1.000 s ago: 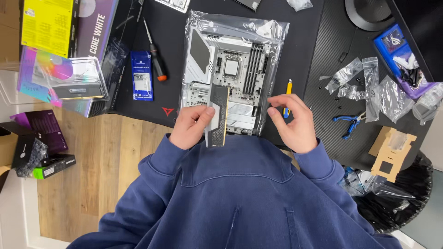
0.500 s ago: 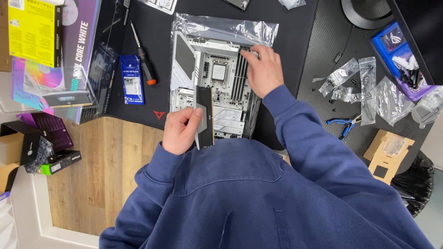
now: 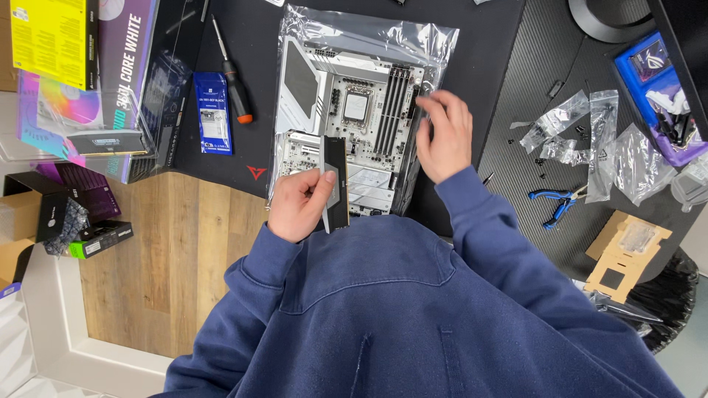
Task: The person unboxes RAM sticks from a plastic container and installs them into the memory slots of a motherboard on a workstation.
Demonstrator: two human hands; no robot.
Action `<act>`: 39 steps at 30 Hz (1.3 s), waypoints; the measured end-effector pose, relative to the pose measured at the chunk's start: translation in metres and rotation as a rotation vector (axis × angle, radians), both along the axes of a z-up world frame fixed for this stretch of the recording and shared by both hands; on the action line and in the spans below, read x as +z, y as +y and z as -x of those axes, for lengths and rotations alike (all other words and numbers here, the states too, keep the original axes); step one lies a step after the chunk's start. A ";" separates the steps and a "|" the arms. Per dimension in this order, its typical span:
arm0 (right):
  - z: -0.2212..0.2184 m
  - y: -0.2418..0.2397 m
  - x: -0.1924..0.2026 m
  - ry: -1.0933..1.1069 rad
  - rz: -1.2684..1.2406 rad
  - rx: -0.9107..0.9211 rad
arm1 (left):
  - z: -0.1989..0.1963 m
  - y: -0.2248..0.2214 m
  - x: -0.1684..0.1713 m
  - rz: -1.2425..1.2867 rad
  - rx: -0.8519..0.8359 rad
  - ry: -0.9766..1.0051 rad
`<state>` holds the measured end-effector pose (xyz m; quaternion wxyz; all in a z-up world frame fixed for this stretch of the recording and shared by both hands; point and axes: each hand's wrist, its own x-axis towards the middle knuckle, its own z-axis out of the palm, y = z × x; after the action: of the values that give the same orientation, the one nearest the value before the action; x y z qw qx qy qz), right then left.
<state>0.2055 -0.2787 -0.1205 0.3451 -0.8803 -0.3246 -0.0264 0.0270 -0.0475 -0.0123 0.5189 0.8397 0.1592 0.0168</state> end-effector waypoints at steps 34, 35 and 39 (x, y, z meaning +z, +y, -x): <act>0.154 -0.082 -0.145 -0.155 0.220 -0.118 | -0.138 -0.020 -0.125 -0.633 -0.265 0.027; 0.154 -0.081 -0.146 -0.155 0.222 -0.117 | -0.138 -0.020 -0.127 -0.650 -0.253 0.025; 0.153 -0.081 -0.144 -0.159 0.232 -0.120 | -0.136 -0.025 -0.126 -0.675 -0.223 0.048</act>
<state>0.0520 -0.3594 -0.2649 0.2121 -0.9272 -0.2985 -0.0791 0.1627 -0.0721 -0.1382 0.2072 0.9762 0.0643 -0.0080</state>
